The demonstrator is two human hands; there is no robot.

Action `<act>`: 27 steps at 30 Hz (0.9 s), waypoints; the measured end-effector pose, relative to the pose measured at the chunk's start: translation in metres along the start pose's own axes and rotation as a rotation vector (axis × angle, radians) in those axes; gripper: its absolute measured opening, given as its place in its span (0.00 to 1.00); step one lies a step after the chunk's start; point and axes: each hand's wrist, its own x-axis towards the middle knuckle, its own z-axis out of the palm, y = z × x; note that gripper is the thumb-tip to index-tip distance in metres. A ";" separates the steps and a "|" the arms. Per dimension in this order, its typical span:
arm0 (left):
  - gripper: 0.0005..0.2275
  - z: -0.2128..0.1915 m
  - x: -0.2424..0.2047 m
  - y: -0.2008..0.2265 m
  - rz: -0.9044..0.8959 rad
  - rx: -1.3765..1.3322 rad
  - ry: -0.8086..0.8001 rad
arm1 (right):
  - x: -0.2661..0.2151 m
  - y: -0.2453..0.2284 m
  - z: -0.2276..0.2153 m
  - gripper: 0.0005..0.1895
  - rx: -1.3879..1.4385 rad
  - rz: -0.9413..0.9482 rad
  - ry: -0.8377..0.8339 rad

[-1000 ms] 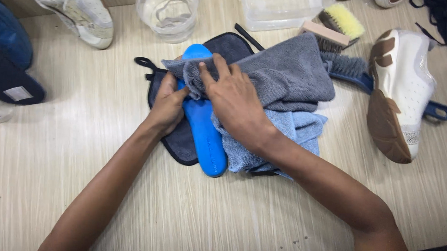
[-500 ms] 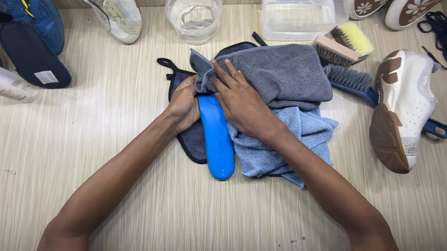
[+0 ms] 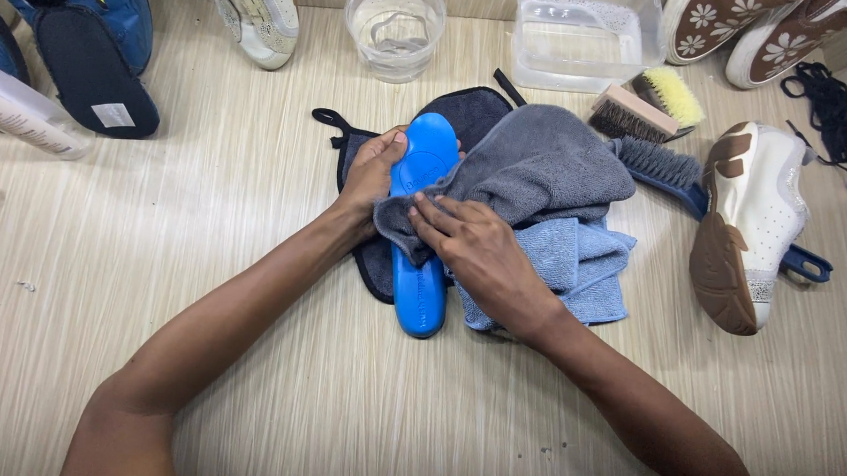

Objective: The person scrubs a blue shoe insole with a small brush dipped in soapy water, then wipes it dry with a light blue towel and a gray towel. The insole is flipped to show both sides before being set aside.

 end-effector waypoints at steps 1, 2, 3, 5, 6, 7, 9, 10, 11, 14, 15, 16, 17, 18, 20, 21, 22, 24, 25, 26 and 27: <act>0.13 0.015 -0.012 0.018 0.004 -0.003 0.000 | -0.003 -0.002 -0.002 0.23 -0.004 -0.003 0.000; 0.14 0.030 -0.023 0.035 0.016 0.010 -0.029 | -0.006 -0.004 -0.004 0.22 -0.033 -0.009 -0.016; 0.14 0.045 -0.035 0.052 0.025 0.020 -0.059 | -0.010 -0.006 -0.005 0.22 -0.060 -0.014 -0.034; 0.14 0.016 -0.013 0.019 0.038 0.046 -0.037 | -0.017 -0.010 -0.005 0.22 -0.091 -0.025 -0.052; 0.14 0.001 -0.001 0.003 0.051 0.075 -0.015 | -0.019 -0.011 -0.005 0.22 -0.119 -0.034 -0.067; 0.14 0.015 -0.013 0.018 0.058 0.075 -0.015 | -0.020 -0.012 -0.019 0.22 -0.124 -0.037 -0.063; 0.14 0.043 -0.038 0.047 -0.044 -0.110 -0.012 | -0.021 -0.016 -0.046 0.22 0.028 -0.113 -0.260; 0.14 0.039 -0.035 0.045 -0.037 -0.110 -0.010 | -0.008 -0.014 -0.070 0.22 0.024 -0.119 -0.257; 0.14 0.035 -0.033 0.043 -0.052 -0.148 -0.008 | 0.004 -0.012 -0.093 0.20 0.317 0.032 -0.384; 0.13 -0.004 0.001 -0.003 -0.081 -0.235 -0.031 | 0.026 0.029 -0.081 0.22 0.433 0.187 -0.239; 0.13 -0.021 0.016 -0.027 -0.099 -0.286 -0.056 | 0.029 0.048 -0.062 0.24 0.257 0.185 0.027; 0.13 -0.018 0.011 -0.026 -0.100 -0.290 -0.049 | 0.038 0.041 -0.044 0.24 0.260 0.181 0.021; 0.13 -0.017 0.008 -0.023 -0.070 -0.259 -0.043 | 0.049 0.033 -0.026 0.23 0.209 0.168 -0.049; 0.14 -0.016 0.006 -0.020 -0.040 -0.228 -0.038 | 0.061 0.026 -0.009 0.24 0.159 0.154 -0.119; 0.14 -0.008 0.009 -0.003 0.004 -0.169 -0.049 | 0.049 -0.001 0.001 0.24 0.094 0.129 -0.009; 0.14 -0.005 0.008 0.003 0.048 -0.124 -0.046 | 0.042 -0.015 0.007 0.25 0.031 0.092 0.083; 0.14 -0.004 0.008 0.005 0.048 -0.124 -0.046 | 0.037 -0.011 0.018 0.25 0.032 0.091 0.083; 0.15 -0.003 -0.003 0.004 0.128 -0.043 -0.013 | 0.020 -0.009 0.043 0.22 -0.037 0.023 0.051; 0.15 -0.007 -0.001 0.001 0.123 -0.046 -0.015 | 0.012 -0.013 0.041 0.22 -0.036 0.028 0.046; 0.14 -0.010 0.001 -0.001 0.122 -0.024 -0.016 | 0.004 -0.017 0.038 0.25 -0.009 -0.005 0.023; 0.14 -0.012 0.007 -0.001 0.126 0.002 -0.022 | -0.003 -0.018 0.034 0.28 0.014 -0.036 0.007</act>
